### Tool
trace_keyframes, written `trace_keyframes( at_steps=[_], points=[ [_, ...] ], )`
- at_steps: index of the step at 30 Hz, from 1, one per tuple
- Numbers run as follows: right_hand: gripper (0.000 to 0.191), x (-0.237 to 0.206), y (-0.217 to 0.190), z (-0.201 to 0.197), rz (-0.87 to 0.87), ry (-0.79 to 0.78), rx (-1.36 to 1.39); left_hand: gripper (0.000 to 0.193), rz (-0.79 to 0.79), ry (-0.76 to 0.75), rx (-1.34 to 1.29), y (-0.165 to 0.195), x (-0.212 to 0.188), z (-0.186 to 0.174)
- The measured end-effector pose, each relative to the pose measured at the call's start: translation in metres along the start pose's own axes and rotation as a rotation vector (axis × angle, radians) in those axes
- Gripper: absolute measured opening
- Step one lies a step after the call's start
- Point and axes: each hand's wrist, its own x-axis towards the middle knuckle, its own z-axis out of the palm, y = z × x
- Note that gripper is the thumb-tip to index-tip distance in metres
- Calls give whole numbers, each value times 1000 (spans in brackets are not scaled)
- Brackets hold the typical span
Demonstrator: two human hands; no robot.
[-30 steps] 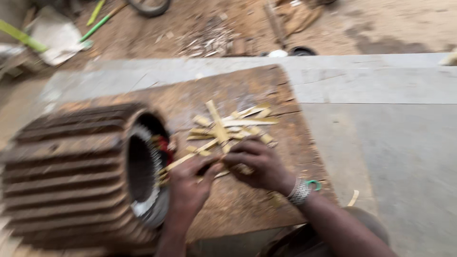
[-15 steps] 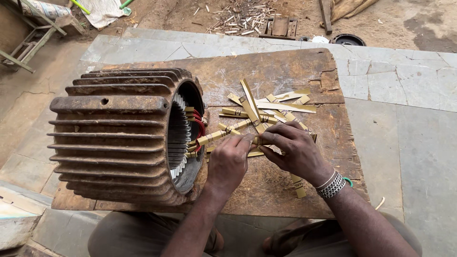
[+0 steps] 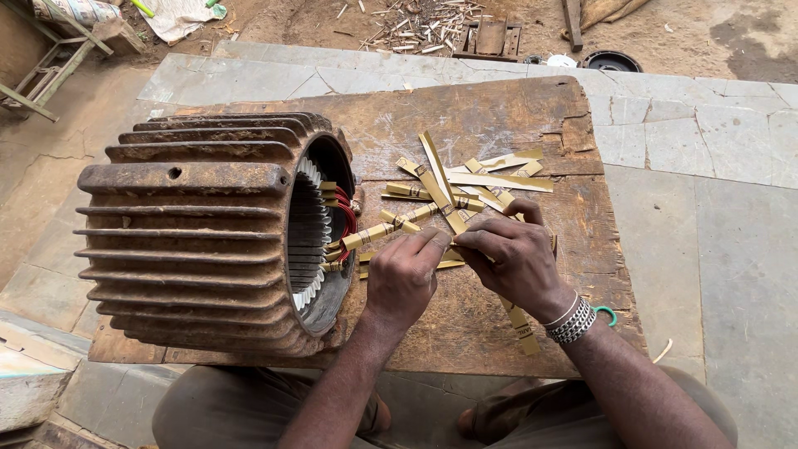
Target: The person sits on the ground with a wooden board across their lap and fits brass-colored slot liner strips into the slots of a disassembled electric motor stator, trimming and arranging the strips with scissors. They then pick up a coil of red enameled copper wire, cut a length with pliers, and shape the wire loop on the board.
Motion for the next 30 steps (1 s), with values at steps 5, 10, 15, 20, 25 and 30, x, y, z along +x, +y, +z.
trace_keyframes(
  at_steps=[5,10,15,20,25,30],
  points=[
    [18,0,2,-1,40,2,-9,13,-38,-20,24,-12,1,7],
    [22,2,12,-8,82,-67,-92,11,-132,-88,78,-22,7,5],
    [20,-2,10,-6,46,-70,-107,15,48,9,149,-6,16,4],
    [14,-6,10,-4,49,-81,-90,14,30,-10,102,-3,16,4],
    [24,-3,17,-4,34,-67,-96,7,-9,-77,155,-20,15,11],
    [25,-3,24,-13,58,-125,-184,13,-11,-56,231,-28,15,5]
  ],
)
